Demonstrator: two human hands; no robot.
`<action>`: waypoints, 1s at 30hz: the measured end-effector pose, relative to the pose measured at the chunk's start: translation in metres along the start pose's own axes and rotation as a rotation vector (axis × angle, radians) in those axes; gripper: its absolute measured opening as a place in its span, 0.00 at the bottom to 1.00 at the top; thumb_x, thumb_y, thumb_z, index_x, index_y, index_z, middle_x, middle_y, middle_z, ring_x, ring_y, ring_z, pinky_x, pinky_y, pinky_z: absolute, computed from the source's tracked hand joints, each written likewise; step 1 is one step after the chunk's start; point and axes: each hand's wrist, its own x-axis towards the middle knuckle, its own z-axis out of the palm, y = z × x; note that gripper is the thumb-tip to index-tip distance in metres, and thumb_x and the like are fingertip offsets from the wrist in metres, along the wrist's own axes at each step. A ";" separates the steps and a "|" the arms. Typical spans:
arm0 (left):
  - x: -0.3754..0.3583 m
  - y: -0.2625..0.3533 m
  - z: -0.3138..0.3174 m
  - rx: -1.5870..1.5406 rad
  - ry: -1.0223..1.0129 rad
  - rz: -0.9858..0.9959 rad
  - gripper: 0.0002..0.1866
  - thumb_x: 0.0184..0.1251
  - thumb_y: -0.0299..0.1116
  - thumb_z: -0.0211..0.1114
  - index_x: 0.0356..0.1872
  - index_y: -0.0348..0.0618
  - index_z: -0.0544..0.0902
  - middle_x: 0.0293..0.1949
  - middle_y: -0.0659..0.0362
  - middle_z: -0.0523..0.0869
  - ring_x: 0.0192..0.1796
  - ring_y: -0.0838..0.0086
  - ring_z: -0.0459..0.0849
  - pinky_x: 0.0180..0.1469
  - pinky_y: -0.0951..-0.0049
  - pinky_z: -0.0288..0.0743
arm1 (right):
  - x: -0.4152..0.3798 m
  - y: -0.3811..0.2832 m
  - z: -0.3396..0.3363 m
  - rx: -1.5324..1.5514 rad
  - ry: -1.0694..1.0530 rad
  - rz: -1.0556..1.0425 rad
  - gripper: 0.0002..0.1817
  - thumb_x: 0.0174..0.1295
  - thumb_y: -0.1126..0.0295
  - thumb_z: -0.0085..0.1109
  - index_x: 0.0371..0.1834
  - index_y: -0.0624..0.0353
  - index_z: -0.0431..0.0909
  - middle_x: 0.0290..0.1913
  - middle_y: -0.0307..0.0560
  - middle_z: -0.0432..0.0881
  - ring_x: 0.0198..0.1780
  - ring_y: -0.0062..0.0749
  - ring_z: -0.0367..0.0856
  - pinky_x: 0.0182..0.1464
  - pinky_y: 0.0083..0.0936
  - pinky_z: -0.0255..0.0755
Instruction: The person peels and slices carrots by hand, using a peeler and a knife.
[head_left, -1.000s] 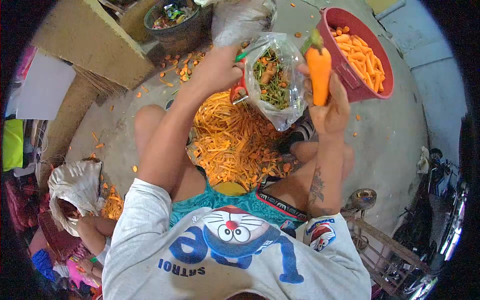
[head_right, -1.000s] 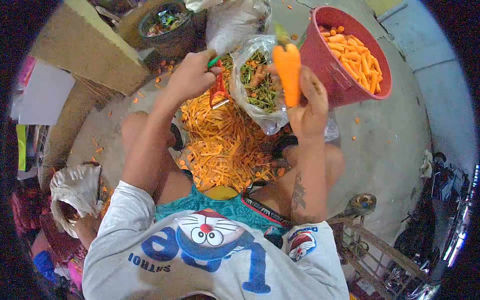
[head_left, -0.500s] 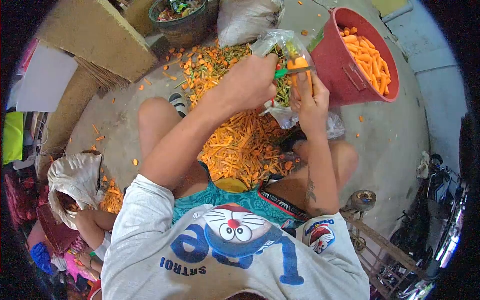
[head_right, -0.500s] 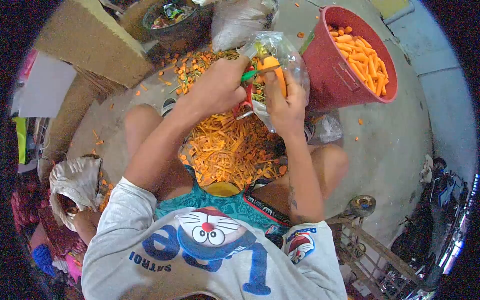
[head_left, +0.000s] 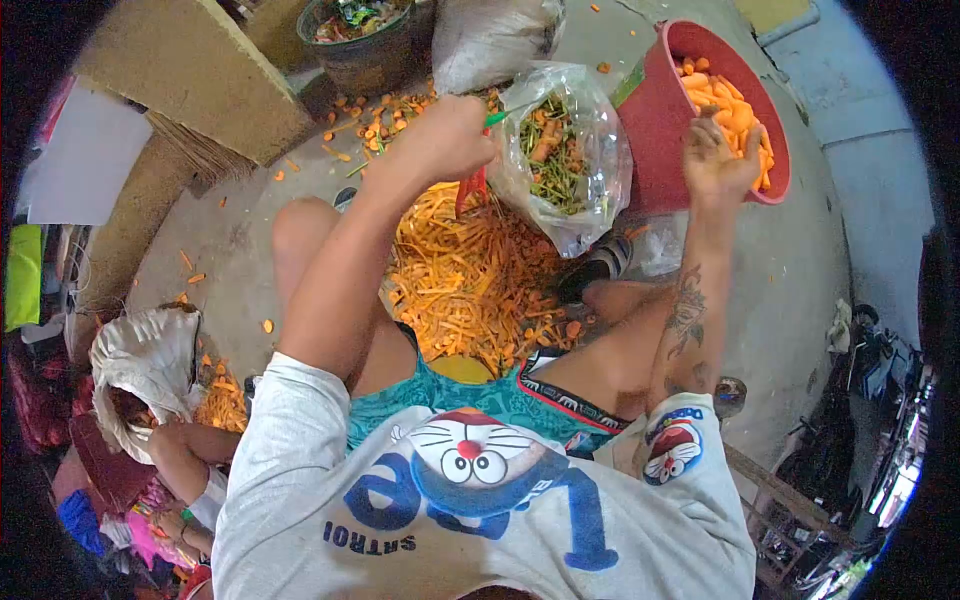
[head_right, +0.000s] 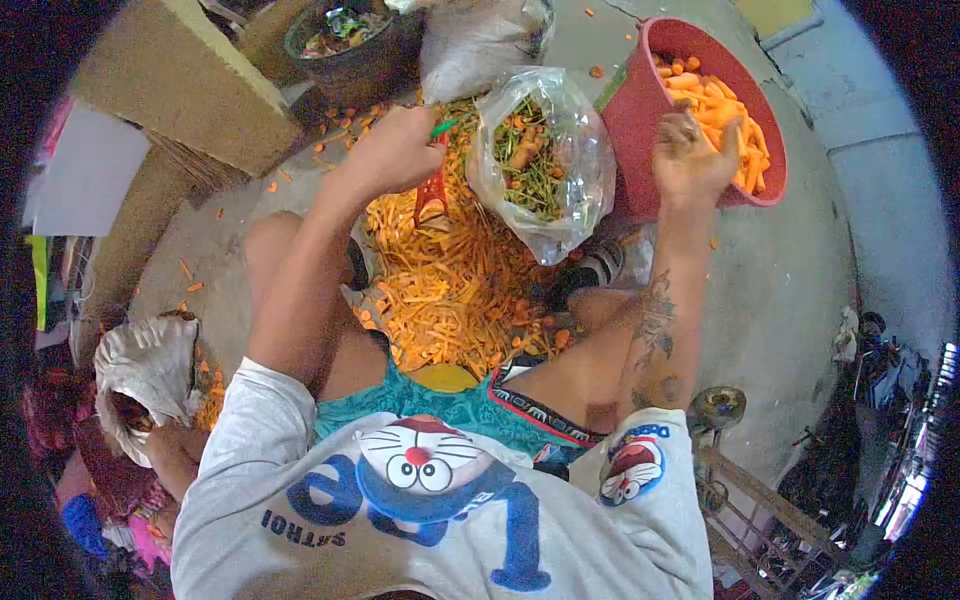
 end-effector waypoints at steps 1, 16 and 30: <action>0.001 -0.004 -0.003 -0.002 0.067 0.024 0.17 0.59 0.35 0.63 0.41 0.28 0.84 0.40 0.30 0.86 0.47 0.39 0.87 0.51 0.47 0.80 | 0.006 0.001 0.002 0.051 0.061 0.105 0.28 0.73 0.47 0.58 0.53 0.67 0.78 0.39 0.46 0.81 0.32 0.24 0.72 0.32 0.20 0.68; 0.003 -0.043 -0.032 -0.027 0.149 -0.106 0.15 0.57 0.31 0.61 0.41 0.29 0.83 0.38 0.32 0.86 0.46 0.37 0.86 0.50 0.46 0.80 | 0.068 0.239 -0.143 -2.053 0.540 0.305 0.35 0.46 0.47 0.73 0.46 0.70 0.86 0.51 0.68 0.87 0.55 0.59 0.87 0.59 0.44 0.79; 0.009 -0.017 -0.031 -0.213 0.392 0.033 0.13 0.67 0.34 0.71 0.42 0.33 0.83 0.36 0.39 0.87 0.40 0.44 0.87 0.44 0.54 0.77 | 0.015 0.148 -0.031 -0.370 0.113 0.375 0.15 0.73 0.63 0.45 0.47 0.64 0.77 0.34 0.43 0.78 0.30 0.30 0.75 0.31 0.26 0.67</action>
